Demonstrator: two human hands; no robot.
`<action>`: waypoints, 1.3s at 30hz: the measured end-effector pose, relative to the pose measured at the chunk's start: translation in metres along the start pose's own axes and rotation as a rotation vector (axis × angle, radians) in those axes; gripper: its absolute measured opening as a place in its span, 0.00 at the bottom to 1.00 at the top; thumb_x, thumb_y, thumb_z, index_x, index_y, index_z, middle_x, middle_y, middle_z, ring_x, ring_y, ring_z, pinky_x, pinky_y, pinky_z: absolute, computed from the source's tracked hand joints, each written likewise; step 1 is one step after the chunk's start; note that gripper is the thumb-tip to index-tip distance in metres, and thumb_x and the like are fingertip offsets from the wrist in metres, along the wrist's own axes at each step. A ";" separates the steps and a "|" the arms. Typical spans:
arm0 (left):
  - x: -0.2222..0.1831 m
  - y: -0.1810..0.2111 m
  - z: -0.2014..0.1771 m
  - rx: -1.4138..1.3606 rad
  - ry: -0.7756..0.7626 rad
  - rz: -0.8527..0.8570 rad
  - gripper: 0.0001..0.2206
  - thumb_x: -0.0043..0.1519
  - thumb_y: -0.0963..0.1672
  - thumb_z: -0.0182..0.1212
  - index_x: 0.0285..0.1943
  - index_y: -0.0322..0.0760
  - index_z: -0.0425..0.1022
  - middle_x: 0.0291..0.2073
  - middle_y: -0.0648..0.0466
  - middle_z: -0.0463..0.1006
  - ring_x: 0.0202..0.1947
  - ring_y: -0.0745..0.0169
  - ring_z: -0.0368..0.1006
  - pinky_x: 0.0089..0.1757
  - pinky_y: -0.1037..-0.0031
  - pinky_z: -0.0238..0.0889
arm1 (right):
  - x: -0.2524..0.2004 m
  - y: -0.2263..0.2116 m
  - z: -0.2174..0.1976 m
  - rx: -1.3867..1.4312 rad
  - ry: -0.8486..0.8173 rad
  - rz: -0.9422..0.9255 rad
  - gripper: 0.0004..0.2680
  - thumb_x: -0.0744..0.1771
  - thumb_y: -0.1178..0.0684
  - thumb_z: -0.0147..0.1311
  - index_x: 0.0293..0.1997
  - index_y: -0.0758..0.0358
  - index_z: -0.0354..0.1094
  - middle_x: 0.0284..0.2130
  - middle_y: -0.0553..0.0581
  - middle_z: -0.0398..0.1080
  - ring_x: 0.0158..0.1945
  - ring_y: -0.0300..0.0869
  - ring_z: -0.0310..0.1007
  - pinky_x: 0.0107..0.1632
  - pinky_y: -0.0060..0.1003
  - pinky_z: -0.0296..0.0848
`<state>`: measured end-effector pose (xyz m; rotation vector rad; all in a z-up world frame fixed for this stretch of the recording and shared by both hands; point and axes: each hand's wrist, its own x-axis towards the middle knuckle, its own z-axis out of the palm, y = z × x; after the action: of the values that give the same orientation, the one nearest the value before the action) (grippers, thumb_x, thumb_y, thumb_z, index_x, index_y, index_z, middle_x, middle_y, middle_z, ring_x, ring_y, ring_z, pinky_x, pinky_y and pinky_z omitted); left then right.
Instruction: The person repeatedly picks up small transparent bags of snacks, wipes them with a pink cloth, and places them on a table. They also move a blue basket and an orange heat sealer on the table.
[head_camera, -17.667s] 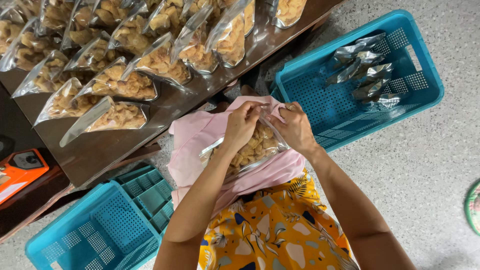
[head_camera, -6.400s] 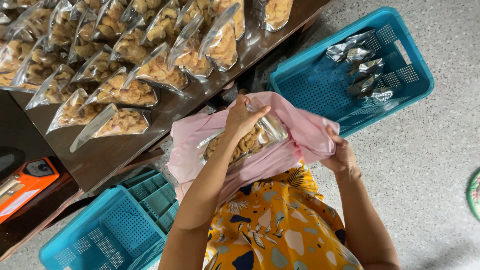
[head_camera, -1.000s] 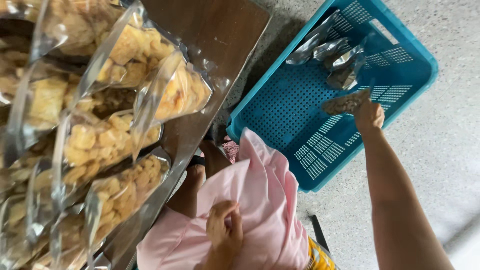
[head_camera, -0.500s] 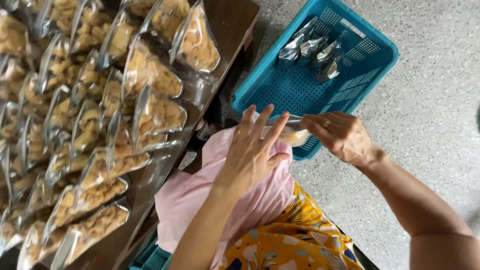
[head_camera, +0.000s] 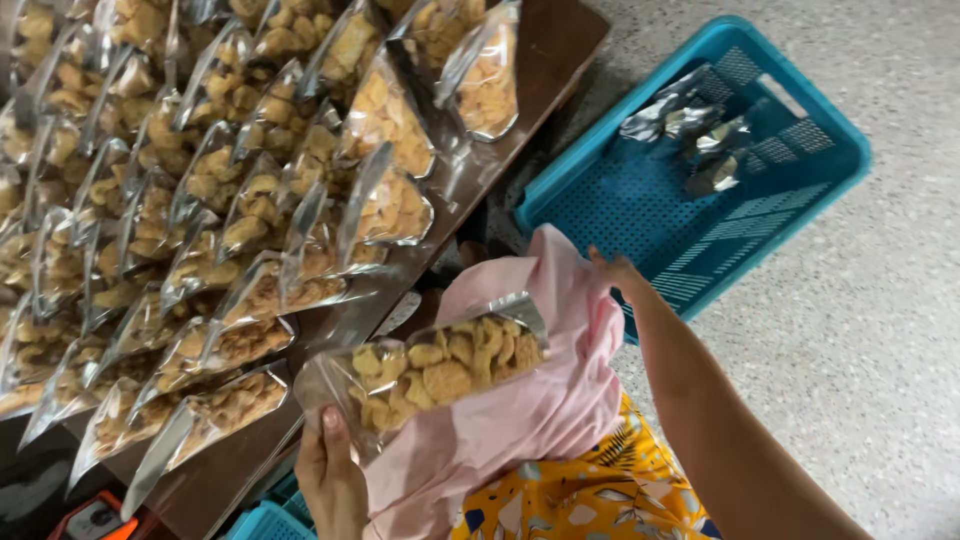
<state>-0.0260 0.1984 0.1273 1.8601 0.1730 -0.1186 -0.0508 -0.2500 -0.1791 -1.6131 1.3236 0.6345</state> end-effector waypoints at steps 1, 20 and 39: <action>-0.002 -0.009 -0.004 -0.131 0.030 -0.117 0.17 0.70 0.47 0.52 0.63 0.30 0.72 0.48 0.52 0.79 0.47 0.66 0.73 0.48 0.73 0.67 | 0.002 0.006 0.016 0.051 -0.046 0.067 0.28 0.67 0.23 0.52 0.46 0.66 0.75 0.35 0.60 0.72 0.39 0.49 0.68 0.36 0.46 0.69; -0.031 -0.122 0.061 -0.450 0.026 -0.325 0.15 0.71 0.49 0.55 0.53 0.31 0.74 0.39 0.57 0.74 0.38 0.71 0.68 0.40 0.76 0.63 | -0.218 0.071 -0.133 1.426 -0.618 -0.857 0.35 0.64 0.24 0.62 0.68 0.66 0.59 0.55 0.62 0.67 0.58 0.52 0.71 0.56 0.50 0.75; -0.055 -0.112 0.066 -0.371 -0.094 -0.376 0.09 0.63 0.43 0.62 0.48 0.33 0.80 0.37 0.57 0.82 0.36 0.71 0.74 0.39 0.78 0.67 | -0.256 -0.063 0.085 -0.575 0.490 -1.591 0.12 0.68 0.41 0.53 0.42 0.57 0.77 0.18 0.53 0.70 0.15 0.45 0.68 0.17 0.45 0.67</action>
<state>-0.1001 0.1644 0.0120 1.4335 0.4486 -0.4050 -0.0519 -0.0552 0.0182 -2.7051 -0.2242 -0.4567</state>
